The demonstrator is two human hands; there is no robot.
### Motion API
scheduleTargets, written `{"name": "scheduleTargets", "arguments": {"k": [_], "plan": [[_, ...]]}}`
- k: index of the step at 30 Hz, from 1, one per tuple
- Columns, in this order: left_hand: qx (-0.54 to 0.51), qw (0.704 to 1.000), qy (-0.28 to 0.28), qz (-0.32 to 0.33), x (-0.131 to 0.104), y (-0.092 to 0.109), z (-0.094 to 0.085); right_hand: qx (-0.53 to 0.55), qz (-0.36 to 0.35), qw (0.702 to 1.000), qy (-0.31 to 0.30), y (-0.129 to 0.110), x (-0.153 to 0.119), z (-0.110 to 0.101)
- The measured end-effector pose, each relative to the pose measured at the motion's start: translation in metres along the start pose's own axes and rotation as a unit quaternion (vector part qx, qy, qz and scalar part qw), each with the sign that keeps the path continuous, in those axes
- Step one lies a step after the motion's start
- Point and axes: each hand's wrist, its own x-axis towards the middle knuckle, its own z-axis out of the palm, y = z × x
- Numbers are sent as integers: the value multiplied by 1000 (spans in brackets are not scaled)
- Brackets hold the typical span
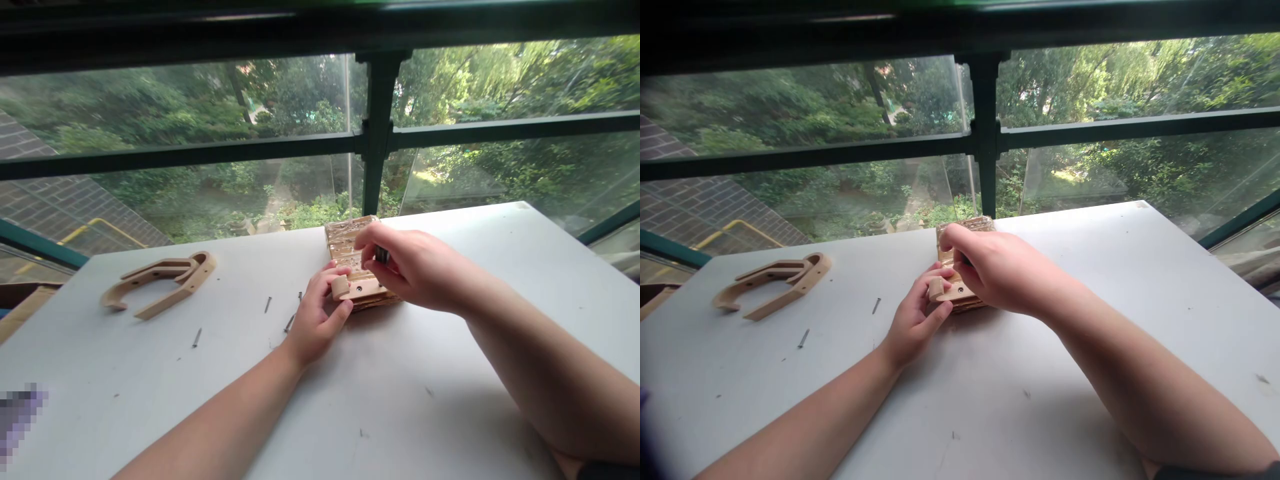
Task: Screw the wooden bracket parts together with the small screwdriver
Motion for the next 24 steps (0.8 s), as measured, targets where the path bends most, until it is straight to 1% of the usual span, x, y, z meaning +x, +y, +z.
{"name": "scheduleTargets", "arguments": {"k": [2,5,10,15,24], "plan": [[0,1000,0,0,0,0,0,15,-17,1000,3,1,0,1],[-2,1000,0,5,0,-1,0,13,-22,1000,-4,0,-1,-2],[-7,1000,0,10,0,-1,0,24,-2,998,-63,-5,-4,-14],[-2,1000,1,9,0,-3,1,26,29,997,-63,-3,-4,-17],[2,1000,0,11,0,-2,1,21,30,997,-74,1,-7,-21]]}}
